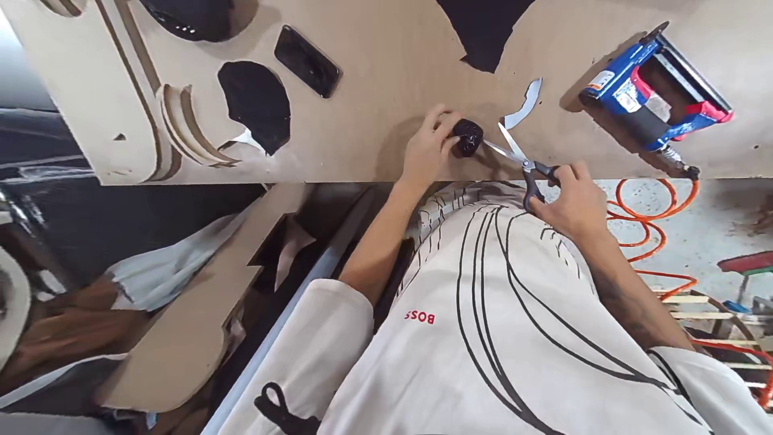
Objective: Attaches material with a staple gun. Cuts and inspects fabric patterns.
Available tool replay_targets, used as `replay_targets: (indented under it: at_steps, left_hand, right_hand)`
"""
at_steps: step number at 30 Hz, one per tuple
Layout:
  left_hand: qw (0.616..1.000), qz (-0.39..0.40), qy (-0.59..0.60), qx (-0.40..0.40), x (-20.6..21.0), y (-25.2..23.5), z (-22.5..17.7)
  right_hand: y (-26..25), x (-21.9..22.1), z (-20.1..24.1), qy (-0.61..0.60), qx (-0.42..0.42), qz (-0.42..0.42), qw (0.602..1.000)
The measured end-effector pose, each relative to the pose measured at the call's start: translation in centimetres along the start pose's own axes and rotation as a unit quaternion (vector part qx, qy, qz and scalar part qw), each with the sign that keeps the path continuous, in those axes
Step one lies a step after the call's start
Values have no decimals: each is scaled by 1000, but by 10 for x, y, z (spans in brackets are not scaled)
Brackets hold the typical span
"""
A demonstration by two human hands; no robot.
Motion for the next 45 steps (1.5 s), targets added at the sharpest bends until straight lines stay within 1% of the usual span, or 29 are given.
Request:
replay_targets:
  at_steps: [1,3,6,11,14,16,18,20,22,26,28,32,37,42,45]
  left_hand:
    - [998,46,-10,42,5,-12,-5]
    - [989,111,-30,95,16,-27,-10]
    - [982,128,-41,132,21,-31,-16]
    - [978,147,-48,138,23,-19,-26]
    - [977,142,-46,152,24,-12,-34]
    - [974,122,-58,180,27,-7,-40]
    - [967,75,-93,226,31,0,-45]
    - [958,31,-139,250,31,3,-46]
    - [956,3,-163,242,29,6,-42]
    - [965,-31,-170,196,27,13,-31]
    - [969,-39,-165,182,26,14,-29]
    - [970,-25,-167,176,31,15,-34]
    - [968,-21,-207,143,26,9,-21]
    - [966,-34,-207,149,29,8,-25]
    - [961,-24,-235,143,25,3,-22]
  right_hand:
    - [3,0,-4,5,-8,-1,1000]
    - [4,3,-7,1,-34,-5,999]
    - [-6,2,-3,13,-71,-28,997]
    - [-29,-6,12,32,-127,-30,991]
    - [-34,-6,22,26,-167,-18,985]
    - [-40,1,28,32,-185,-23,982]
    - [-44,10,34,43,-196,-35,979]
    - [-47,16,38,57,-199,-39,977]
    - [-47,23,38,58,-197,-29,978]
    - [-44,28,41,28,-170,33,985]
    - [-41,27,46,31,-165,35,985]
    - [-45,35,60,32,-143,34,989]
    - [-46,41,58,10,-143,63,988]
    - [-50,43,72,42,-139,46,988]
    - [-52,40,80,41,-135,75,987]
Point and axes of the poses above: each hand's wrist, its own y-axis away from the middle knuckle, its own x-axis out of the palm, z = x × y, the point moved 6 cm from there along -y, towards the middle knuckle, and after that the axes turned 8 degrees about -z, right-handed, at the moved point
